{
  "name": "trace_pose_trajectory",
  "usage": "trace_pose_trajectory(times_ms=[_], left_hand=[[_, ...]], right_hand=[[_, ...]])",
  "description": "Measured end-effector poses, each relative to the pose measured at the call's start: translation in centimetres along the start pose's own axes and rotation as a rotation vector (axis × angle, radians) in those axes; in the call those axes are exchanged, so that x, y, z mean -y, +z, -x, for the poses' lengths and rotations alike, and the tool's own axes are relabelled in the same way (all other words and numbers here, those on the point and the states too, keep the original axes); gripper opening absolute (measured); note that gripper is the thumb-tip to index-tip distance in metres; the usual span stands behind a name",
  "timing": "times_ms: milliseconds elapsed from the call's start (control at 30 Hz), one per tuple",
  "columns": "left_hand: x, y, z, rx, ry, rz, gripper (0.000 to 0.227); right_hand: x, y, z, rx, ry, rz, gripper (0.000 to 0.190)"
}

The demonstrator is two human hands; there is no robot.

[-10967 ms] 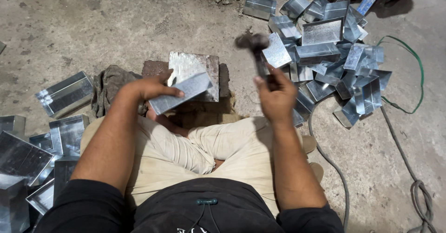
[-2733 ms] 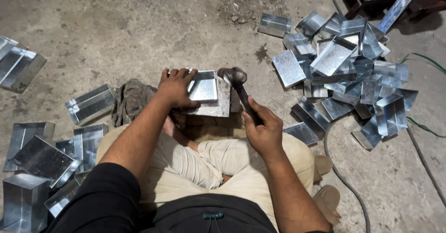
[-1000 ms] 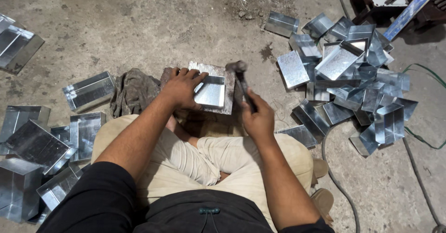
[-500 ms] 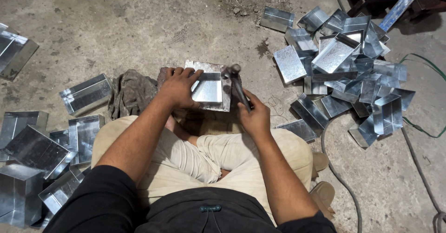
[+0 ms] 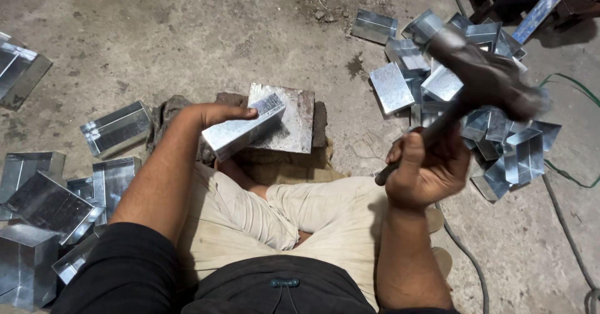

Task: The person sits on the floor and repeatedly hammers small rectangular metal boxes placed on a block. They pick up each box, position it, strike it with a hammer, and set it aside, continuing this process throughout the clip.

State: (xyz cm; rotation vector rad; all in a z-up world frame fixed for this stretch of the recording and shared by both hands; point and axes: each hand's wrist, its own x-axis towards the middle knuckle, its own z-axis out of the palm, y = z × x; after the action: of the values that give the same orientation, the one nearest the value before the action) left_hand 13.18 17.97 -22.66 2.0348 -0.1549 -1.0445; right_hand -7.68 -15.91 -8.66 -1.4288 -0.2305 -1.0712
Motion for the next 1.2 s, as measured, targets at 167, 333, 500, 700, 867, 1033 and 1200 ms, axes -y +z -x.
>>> trace_pose_trajectory(times_ms=[167,333,500,700,867,1033,1200], left_hand=[[0.4,0.4,0.5,0.026,-0.188,0.128,0.099],[0.1,0.7,0.8,-0.031,-0.022,-0.018,0.103],[0.2,0.9,1.4,-0.018,0.000,0.037,0.109],[0.7,1.0,0.9,-0.121,0.103,-0.037,0.123],[-2.7,3.2,3.7,-0.356,0.096,-0.093,0.150],[-5.6,4.8,4.4,-0.419,0.066,-0.651,0.132],[-5.6,5.4,1.8,-0.509,-0.082,-0.578,0.091]], right_hand=[[-4.7,2.5,4.5,0.186,0.129,0.172,0.027],[-5.6,2.5,3.9,0.641,0.410,0.460,0.043],[-5.1,2.2,5.8,0.403,0.352,0.206,0.037],[-7.2,1.6,7.2,0.596,0.480,0.521,0.039],[-11.0,-1.1,9.0,0.477,0.781,0.415,0.044],[-13.1,-1.7,9.9,0.377,1.183,0.200,0.043],[-13.2,-1.6,10.2,0.361,1.207,0.203,0.043]])
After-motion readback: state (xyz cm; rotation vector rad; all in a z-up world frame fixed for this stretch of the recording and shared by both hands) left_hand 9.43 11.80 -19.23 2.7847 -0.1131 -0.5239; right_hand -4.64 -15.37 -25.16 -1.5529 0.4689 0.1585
